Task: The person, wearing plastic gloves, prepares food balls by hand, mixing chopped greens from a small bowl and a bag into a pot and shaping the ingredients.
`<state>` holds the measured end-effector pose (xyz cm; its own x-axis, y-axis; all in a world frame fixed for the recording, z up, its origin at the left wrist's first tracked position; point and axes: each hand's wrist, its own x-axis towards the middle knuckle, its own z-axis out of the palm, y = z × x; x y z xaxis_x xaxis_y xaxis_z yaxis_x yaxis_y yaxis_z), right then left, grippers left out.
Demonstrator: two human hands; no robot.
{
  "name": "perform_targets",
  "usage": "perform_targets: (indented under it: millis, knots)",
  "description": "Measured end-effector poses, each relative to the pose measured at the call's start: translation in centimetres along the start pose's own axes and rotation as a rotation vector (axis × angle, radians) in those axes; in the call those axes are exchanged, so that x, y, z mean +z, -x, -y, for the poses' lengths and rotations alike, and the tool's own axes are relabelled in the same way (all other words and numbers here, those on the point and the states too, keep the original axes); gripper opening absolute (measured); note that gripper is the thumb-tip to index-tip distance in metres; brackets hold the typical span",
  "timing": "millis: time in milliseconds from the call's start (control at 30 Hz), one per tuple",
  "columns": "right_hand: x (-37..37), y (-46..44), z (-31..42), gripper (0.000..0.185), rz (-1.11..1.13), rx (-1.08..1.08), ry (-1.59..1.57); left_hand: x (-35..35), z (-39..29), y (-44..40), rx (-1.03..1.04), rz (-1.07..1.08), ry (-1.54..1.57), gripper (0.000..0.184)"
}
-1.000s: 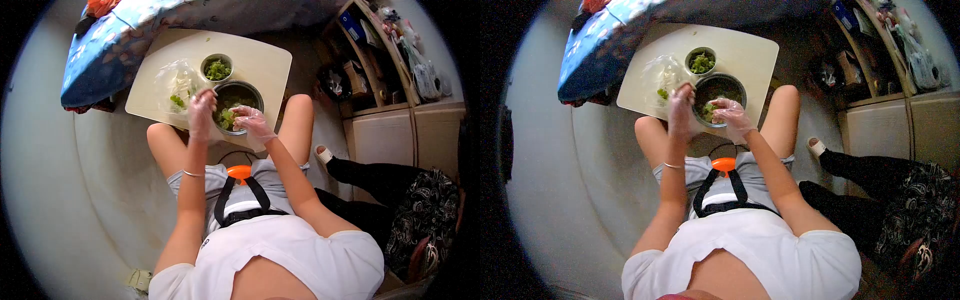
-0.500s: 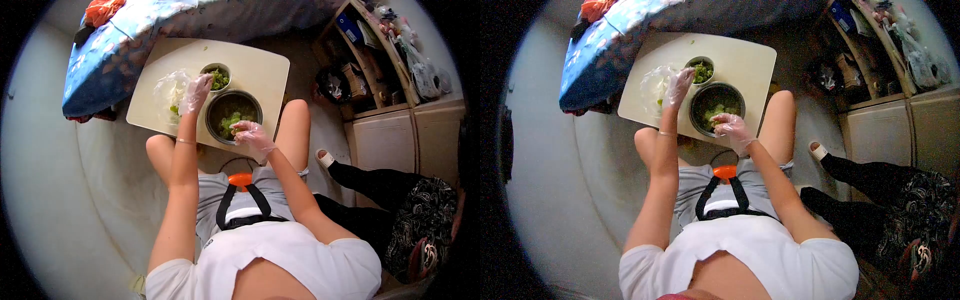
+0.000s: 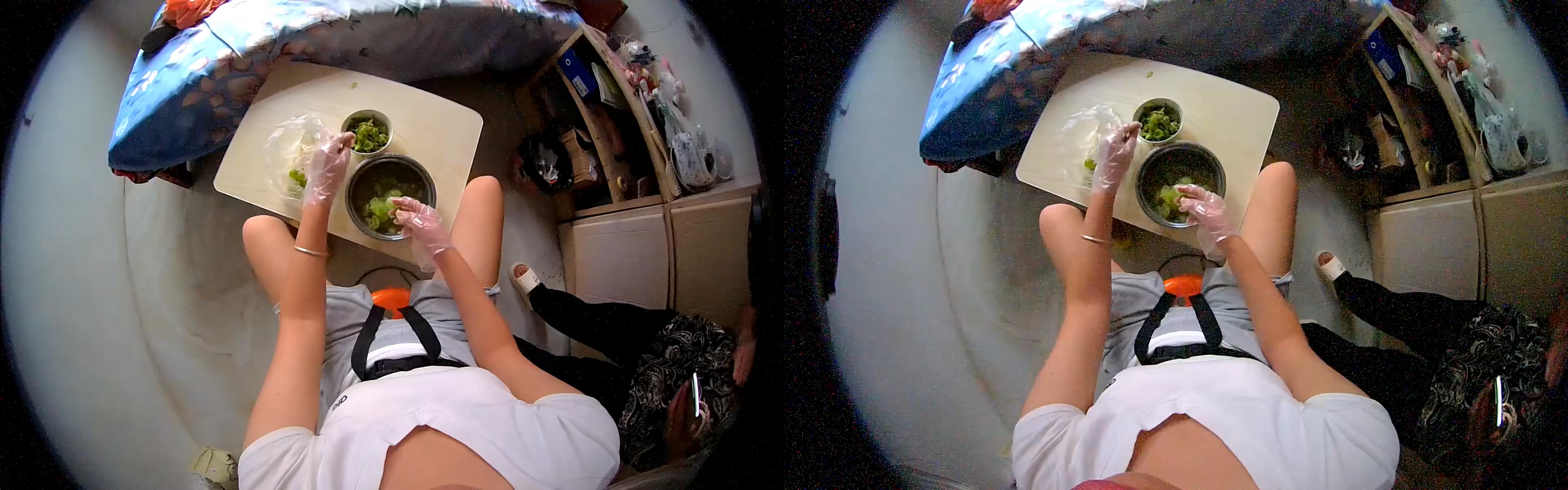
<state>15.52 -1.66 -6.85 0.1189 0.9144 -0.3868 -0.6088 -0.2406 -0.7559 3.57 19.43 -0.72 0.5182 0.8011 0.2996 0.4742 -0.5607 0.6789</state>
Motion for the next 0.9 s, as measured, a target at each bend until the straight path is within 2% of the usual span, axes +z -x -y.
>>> perform_targets:
  millis: [33, 100, 167, 233, 300, 333, 467, 533, 567, 633, 667, 733, 833, 900]
  knots:
    - [0.3, 0.1, 0.0, 0.043, -0.023, -0.059, 0.046, -0.4, -1.3, 1.1, 0.0, -0.009, 0.004, 0.014]
    - [1.0, 0.7, 0.1, 0.043, -0.037, -0.122, 0.101, -1.0, -3.4, 3.3, -0.213, 0.088, 0.148, 0.013]
    - [1.8, 0.8, 0.5, 0.039, -0.114, -0.111, 0.147, 0.4, -2.2, 6.4, -0.109, 0.042, 0.3, 0.013]
    - [1.6, 0.6, 0.3, 0.032, -0.114, -0.05, 0.183, 0.2, -3.9, 9.3, -0.008, 0.058, 0.28, 0.012]
    - [1.4, 0.1, -1.0, 0.032, -0.062, -0.289, 0.404, 0.0, -5.2, 11.1, 0.031, 0.156, 0.276, 0.013]
    - [1.9, -0.2, -1.3, 0.026, -0.025, -0.279, 0.216, -0.2, -5.7, 11.4, 0.074, 0.202, 0.192, 0.015]
    - [3.0, 0.0, -1.0, 0.021, -0.055, -0.365, 0.338, -0.7, -5.7, 12.1, -0.01, 0.195, 0.172, 0.016]
    - [3.5, 0.6, -0.8, 0.019, -0.203, -0.455, 0.649, -0.3, -5.1, 12.6, -0.072, 0.228, 0.165, 0.017]
    - [3.7, 0.5, -0.6, 0.019, -0.202, -0.463, 0.646, -0.1, -4.5, 12.7, -0.141, 0.257, 0.149, 0.017]
    - [4.1, 1.1, -0.1, 0.021, -0.279, -0.601, 0.942, -0.1, -4.4, 12.5, -0.161, 0.261, 0.18, 0.017]
    - [4.1, 1.5, 0.2, 0.021, -0.276, -0.598, 0.94, 0.0, -4.3, 12.5, -0.151, 0.27, 0.194, 0.017]
    - [4.6, 2.1, 1.5, 0.021, -0.232, -0.687, 1.132, 0.0, -4.3, 12.6, -0.14, 0.281, 0.207, 0.017]
    - [4.6, 2.3, 2.4, 0.019, -0.17, -0.697, 1.15, 0.7, -3.9, 12.8, -0.118, 0.276, 0.204, 0.017]
    - [4.2, 2.2, 2.1, 0.019, -0.152, -0.705, 1.178, 0.8, -3.7, 13.1, -0.185, 0.299, 0.254, 0.016]
